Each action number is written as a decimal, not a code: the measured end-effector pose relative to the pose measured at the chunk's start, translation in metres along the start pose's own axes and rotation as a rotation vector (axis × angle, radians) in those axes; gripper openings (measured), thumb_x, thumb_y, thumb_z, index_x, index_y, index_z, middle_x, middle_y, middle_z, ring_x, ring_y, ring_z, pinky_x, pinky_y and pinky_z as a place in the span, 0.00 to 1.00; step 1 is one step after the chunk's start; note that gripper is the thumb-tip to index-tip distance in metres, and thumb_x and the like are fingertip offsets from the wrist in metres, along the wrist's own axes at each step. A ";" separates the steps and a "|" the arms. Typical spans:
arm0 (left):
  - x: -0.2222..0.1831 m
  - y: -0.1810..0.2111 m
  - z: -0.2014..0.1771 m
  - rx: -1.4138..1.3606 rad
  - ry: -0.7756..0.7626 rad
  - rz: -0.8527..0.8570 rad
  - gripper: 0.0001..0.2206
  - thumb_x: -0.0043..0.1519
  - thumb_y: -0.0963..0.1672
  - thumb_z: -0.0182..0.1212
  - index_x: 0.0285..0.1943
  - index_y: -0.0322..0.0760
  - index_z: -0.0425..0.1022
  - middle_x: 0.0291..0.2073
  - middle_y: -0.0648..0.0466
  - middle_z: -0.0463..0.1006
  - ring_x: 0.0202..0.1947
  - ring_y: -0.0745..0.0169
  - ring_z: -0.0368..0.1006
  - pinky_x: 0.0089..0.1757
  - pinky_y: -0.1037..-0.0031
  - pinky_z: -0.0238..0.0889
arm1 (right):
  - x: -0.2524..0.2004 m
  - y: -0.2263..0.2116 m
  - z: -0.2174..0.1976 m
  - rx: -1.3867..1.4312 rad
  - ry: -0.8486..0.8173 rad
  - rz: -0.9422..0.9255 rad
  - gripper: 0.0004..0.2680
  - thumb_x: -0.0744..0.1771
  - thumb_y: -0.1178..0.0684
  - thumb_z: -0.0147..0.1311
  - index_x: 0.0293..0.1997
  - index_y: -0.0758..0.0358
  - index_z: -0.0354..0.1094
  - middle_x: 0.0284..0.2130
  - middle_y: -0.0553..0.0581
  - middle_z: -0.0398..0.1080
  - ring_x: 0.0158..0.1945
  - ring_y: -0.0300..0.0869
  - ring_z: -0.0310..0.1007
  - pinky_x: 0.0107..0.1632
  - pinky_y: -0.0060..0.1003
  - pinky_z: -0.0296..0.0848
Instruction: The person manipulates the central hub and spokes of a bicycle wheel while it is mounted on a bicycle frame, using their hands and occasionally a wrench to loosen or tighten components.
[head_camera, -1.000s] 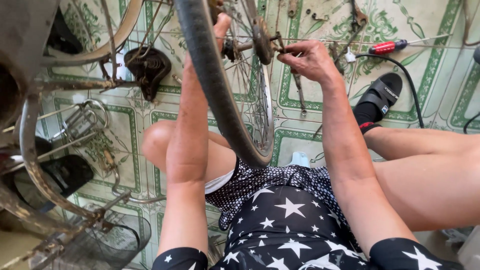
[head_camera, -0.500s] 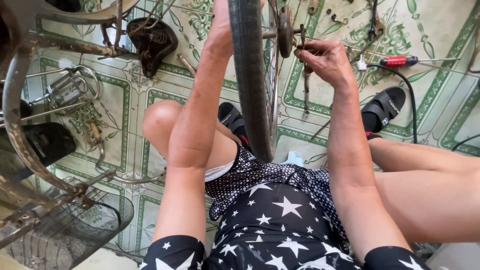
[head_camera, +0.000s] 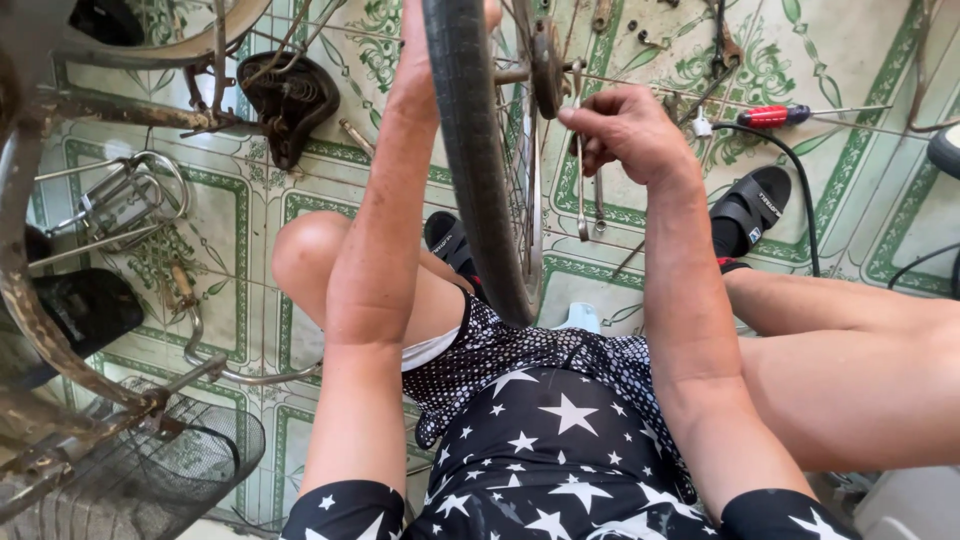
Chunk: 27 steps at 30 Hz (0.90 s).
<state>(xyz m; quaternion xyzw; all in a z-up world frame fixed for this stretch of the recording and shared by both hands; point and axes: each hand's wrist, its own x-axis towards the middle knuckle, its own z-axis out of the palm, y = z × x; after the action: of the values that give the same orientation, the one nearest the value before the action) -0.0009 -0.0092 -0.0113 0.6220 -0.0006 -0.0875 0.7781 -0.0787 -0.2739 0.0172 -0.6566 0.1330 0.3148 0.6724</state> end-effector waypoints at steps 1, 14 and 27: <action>0.000 0.000 0.000 0.022 0.012 0.008 0.04 0.66 0.41 0.64 0.39 0.40 0.73 0.33 0.58 0.71 0.33 0.69 0.68 0.38 0.72 0.69 | 0.000 0.002 -0.002 -0.082 -0.042 0.013 0.10 0.66 0.51 0.64 0.40 0.71 0.74 0.23 0.55 0.72 0.21 0.37 0.71 0.26 0.35 0.75; -0.006 0.012 -0.001 0.402 0.111 0.198 0.08 0.63 0.41 0.66 0.45 0.42 0.70 0.39 0.57 0.69 0.39 0.65 0.68 0.45 0.67 0.75 | 0.016 0.035 -0.023 -0.323 0.130 -0.218 0.08 0.67 0.50 0.63 0.47 0.60 0.80 0.26 0.50 0.75 0.25 0.32 0.73 0.28 0.30 0.71; 0.003 -0.001 -0.010 0.664 0.209 0.522 0.08 0.60 0.39 0.68 0.46 0.37 0.76 0.37 0.57 0.78 0.36 0.65 0.76 0.40 0.68 0.73 | 0.018 0.024 -0.015 -0.328 0.142 -0.202 0.11 0.66 0.47 0.64 0.50 0.60 0.79 0.27 0.50 0.77 0.25 0.32 0.75 0.29 0.29 0.75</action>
<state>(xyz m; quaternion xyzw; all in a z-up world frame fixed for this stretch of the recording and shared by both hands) 0.0027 0.0000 -0.0148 0.8231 -0.1074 0.1805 0.5276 -0.0755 -0.2853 -0.0143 -0.7878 0.0606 0.2160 0.5737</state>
